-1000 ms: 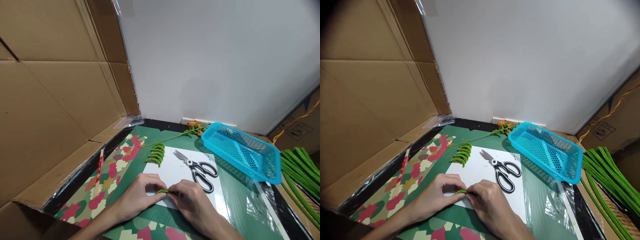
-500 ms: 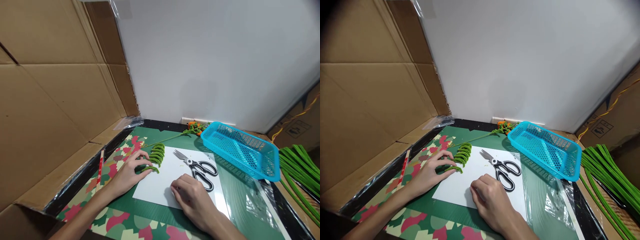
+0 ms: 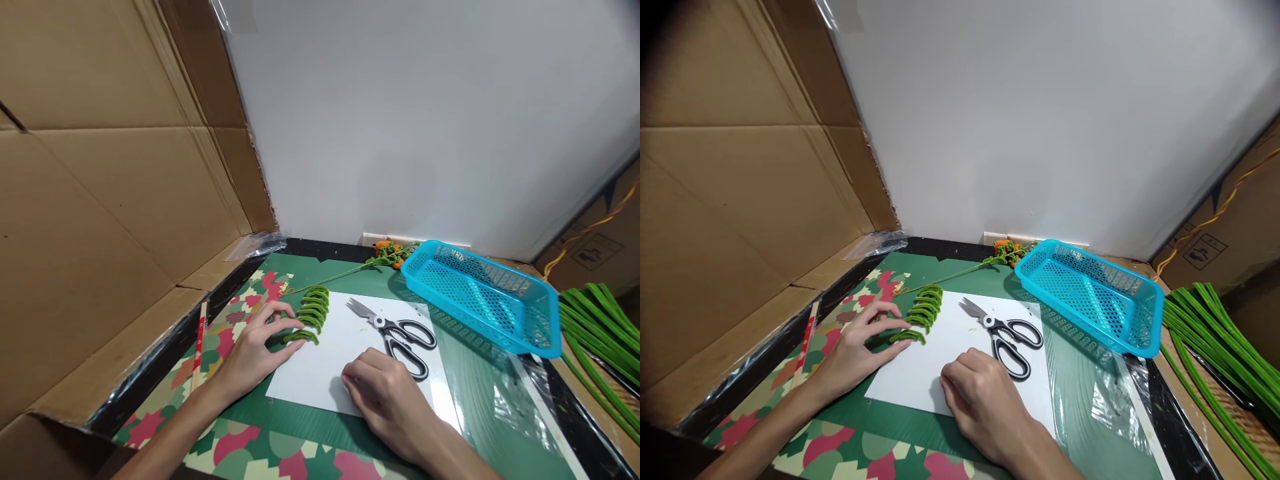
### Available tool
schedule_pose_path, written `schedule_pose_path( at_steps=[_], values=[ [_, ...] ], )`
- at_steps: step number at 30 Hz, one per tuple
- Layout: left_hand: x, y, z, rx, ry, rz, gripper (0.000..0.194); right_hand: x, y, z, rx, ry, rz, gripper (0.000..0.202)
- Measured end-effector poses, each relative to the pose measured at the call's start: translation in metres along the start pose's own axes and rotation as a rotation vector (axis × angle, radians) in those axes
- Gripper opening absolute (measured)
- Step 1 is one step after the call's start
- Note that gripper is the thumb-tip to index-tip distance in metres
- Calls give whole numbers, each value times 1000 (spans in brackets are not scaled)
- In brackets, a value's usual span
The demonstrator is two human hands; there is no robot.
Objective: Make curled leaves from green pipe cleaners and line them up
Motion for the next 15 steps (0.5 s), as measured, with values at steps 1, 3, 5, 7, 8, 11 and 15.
schedule_pose_path(
  at_steps=[1,3,5,7,8,11,15],
  values=[
    [0,0,-1,9,-3,8,11,0,0,0,-2,5,0,18],
    [-1,-1,-1,11,-7,21,10,-1,0,0,-3,14,-5,17],
    [-2,-5,0,3,-6,30,9,-1,-1,1,-7,27,-18,17],
    [-4,-9,1,-2,1,29,10,-1,-1,2,-19,49,-36,17],
    [-5,-10,1,-1,3,27,11,-1,-1,2,-25,62,-43,17],
    [-7,-14,1,1,-4,40,12,-1,-2,4,-38,105,-60,16],
    [-3,-14,0,30,-41,95,17,0,-3,4,-6,153,-107,17]
  ],
)
Point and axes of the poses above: each hand's wrist, its own y-axis away from the middle knuckle, its own z-axis out of the palm, x = y × z, the point moved 5 cm from there along -y, towards the middle knuckle
